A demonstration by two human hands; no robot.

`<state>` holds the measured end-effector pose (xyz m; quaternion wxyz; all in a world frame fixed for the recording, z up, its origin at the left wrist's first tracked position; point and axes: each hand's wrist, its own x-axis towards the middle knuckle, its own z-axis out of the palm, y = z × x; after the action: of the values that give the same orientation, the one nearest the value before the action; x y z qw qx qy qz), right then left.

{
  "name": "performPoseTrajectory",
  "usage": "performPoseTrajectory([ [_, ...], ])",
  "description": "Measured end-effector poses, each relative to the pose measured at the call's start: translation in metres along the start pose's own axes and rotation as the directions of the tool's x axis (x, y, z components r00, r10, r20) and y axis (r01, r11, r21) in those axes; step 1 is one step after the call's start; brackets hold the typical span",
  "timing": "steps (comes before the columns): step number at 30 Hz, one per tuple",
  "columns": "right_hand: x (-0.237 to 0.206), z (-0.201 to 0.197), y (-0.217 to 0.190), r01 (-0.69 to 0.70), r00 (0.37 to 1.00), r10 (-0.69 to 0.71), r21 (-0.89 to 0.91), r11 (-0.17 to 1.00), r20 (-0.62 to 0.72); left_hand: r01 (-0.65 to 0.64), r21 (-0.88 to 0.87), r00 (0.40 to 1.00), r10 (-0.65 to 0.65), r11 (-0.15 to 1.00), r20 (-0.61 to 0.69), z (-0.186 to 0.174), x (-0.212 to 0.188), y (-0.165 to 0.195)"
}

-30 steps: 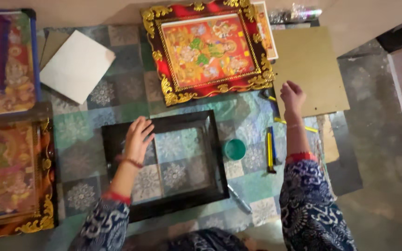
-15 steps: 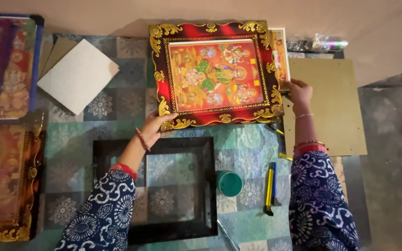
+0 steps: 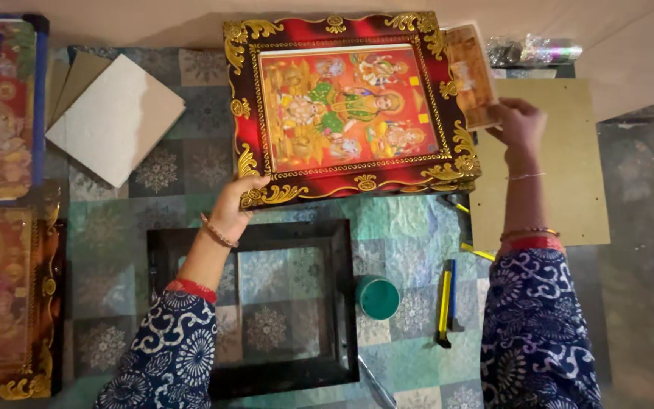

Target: The person works on the back of a wooden frame backing board, using a small hand tool to work along its edges and near pre-drilled holes. They then lift a framed religious picture, set it on the table, and pick up a glass pane from a black frame.

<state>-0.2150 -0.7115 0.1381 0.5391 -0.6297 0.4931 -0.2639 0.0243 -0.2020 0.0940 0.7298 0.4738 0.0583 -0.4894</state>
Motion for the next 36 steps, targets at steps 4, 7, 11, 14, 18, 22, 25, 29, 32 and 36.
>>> performPoseTrajectory([
  [4, 0.001, -0.019, -0.005, 0.016, 1.0, -0.016, 0.01, 1.0, -0.006, 0.014, 0.004, 1.0, -0.014, 1.0, -0.015, -0.002, -0.006, 0.002],
  [7, 0.005, -0.038, -0.007, 0.019, 0.999, -0.019, -0.013, 1.0, -0.038, -0.061, -0.007, 0.996, 0.062, 0.998, 0.057, -0.001, -0.011, 0.002],
  [11, 0.01, -0.056, -0.004, 0.022, 0.998, -0.024, -0.028, 0.999, -0.066, -0.08, 0.026, 0.994, 0.077, 0.996, 0.079, 0.001, -0.021, 0.004],
  [14, 0.011, -0.078, -0.002, 0.031, 0.996, -0.034, -0.031, 0.999, -0.083, -0.118, 0.012, 0.984, 0.116, 0.993, 0.136, 0.003, -0.031, 0.006],
  [18, 0.006, -0.129, 0.012, 0.156, 0.978, -0.165, -0.076, 0.985, -0.13, -0.14, 0.035, 0.982, 0.134, 0.99, 0.136, 0.001, -0.048, 0.01],
  [22, -0.006, -0.191, 0.026, 0.233, 0.899, -0.21, 0.013, 0.972, -0.385, -0.149, 0.054, 0.98, 0.14, 0.987, 0.141, 0.003, -0.052, 0.007],
  [25, -0.035, -0.227, 0.048, 0.254, 0.92, -0.095, 0.394, 0.883, -0.379, -0.189, 0.023, 0.973, 0.184, 0.982, 0.14, 0.01, -0.043, 0.0],
  [29, -0.082, -0.251, 0.079, 0.357, 0.909, -0.152, 0.538, 0.764, -0.388, -0.168, -0.022, 0.974, 0.169, 0.986, 0.151, 0.019, -0.023, -0.009],
  [32, -0.118, -0.262, 0.101, 0.351, 0.88, 0.006, 0.659, 0.665, -0.476, -0.135, 0.028, 0.98, 0.129, 0.99, 0.149, 0.021, -0.009, -0.013],
  [36, -0.167, -0.263, 0.135, 0.345, 0.89, 0.087, 0.786, 0.514, -0.448, -0.193, 0.116, 0.968, 0.17, 0.974, 0.183, 0.015, 0.012, -0.017],
])
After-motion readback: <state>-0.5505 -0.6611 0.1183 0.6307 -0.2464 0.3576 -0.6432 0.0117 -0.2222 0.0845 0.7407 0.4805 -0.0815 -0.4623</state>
